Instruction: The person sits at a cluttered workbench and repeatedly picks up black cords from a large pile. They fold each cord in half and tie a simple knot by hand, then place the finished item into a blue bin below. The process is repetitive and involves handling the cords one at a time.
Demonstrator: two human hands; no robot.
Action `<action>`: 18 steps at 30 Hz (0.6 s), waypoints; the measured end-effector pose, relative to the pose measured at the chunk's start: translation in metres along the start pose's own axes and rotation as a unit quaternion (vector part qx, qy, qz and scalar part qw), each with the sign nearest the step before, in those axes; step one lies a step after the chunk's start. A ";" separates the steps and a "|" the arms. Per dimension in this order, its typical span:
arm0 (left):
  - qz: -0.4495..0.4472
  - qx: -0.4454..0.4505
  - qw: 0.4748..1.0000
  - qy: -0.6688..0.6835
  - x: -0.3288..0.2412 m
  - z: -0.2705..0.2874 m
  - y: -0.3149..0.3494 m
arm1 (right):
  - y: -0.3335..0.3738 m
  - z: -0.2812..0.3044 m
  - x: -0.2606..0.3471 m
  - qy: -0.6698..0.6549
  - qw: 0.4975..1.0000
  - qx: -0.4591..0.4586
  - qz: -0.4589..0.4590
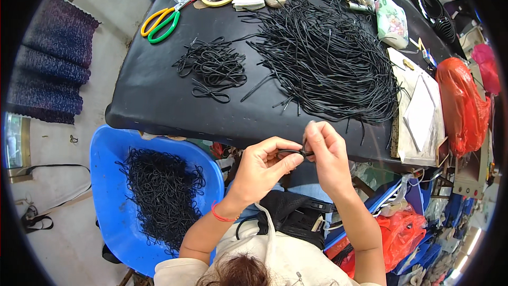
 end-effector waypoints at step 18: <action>0.005 0.010 1.000 0.019 0.001 -0.003 0.005 | 0.007 0.000 0.004 0.115 0.990 -0.023 0.077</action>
Point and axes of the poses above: each hand's wrist, its own y-axis away from the middle knuckle, its own z-axis out of the back of the hand, x = y × z, the point moved 2 cm from there along -y, towards the middle knuckle, and after that the axes turned 6 degrees about -z, right-handed, at the moved point
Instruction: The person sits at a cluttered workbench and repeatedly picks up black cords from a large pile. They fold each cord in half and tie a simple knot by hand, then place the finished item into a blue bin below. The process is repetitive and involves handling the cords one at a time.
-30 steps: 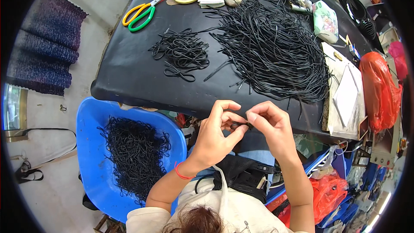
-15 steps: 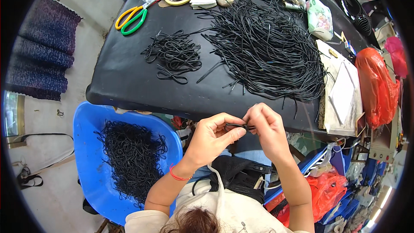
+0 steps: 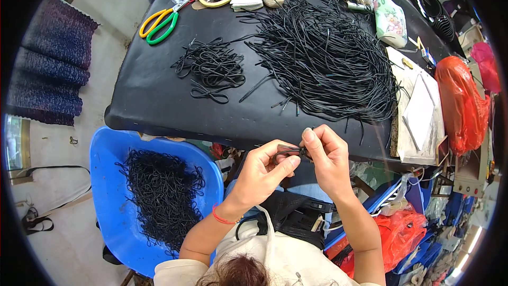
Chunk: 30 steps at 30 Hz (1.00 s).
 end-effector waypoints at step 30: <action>-0.130 -0.065 0.986 -0.085 0.008 -0.004 -0.004 | -0.009 0.011 0.009 -0.105 0.993 -0.017 -0.051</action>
Point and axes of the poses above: each hand's wrist, its own y-axis away from the middle knuckle, its own z-axis out of the back of the hand, x = y × z, the point moved 2 cm from there along -y, towards the middle knuckle, and after that the axes turned 6 degrees about -z, right-handed, at the moved point
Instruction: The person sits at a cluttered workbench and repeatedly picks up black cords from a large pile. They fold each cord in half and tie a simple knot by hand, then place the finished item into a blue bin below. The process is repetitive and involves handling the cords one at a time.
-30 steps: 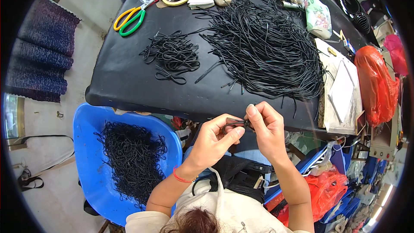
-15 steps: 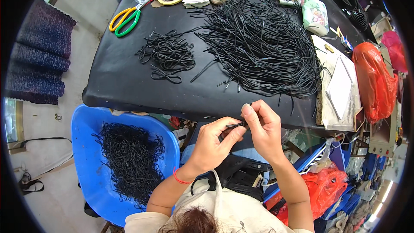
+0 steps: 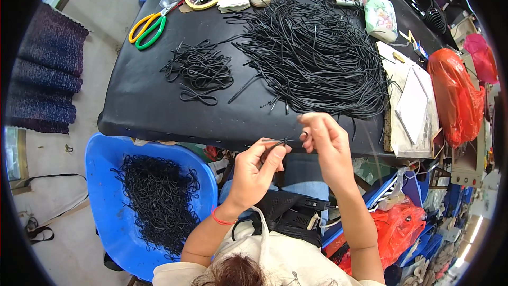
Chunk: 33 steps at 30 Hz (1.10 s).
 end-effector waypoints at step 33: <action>0.036 -0.019 0.987 0.157 -0.003 -0.012 -0.010 | 0.017 0.010 -0.001 -0.075 0.976 0.154 -0.134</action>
Point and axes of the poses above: each hand's wrist, its own y-axis away from the middle knuckle, its own z-axis out of the back of the hand, x = y × z, the point moved 2 cm from there along -y, towards the middle knuckle, and after that the axes turned 6 degrees about -z, right-handed, at the moved point
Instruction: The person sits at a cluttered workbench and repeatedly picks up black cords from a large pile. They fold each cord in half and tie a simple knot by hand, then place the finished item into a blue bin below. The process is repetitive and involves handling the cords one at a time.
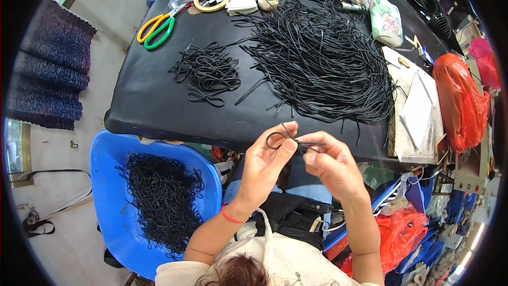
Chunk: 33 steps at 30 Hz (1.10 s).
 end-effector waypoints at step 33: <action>0.079 -0.015 0.993 0.088 -0.005 0.005 -0.006 | 0.001 -0.003 -0.004 0.091 0.986 -0.062 0.128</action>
Point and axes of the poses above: each hand's wrist, its own y-axis away from the middle knuckle, its own z-axis out of the back of the hand, x = y × z, the point moved 2 cm from there along -y, towards the middle knuckle, and after that the axes turned 6 degrees about -z, right-handed, at the moved point
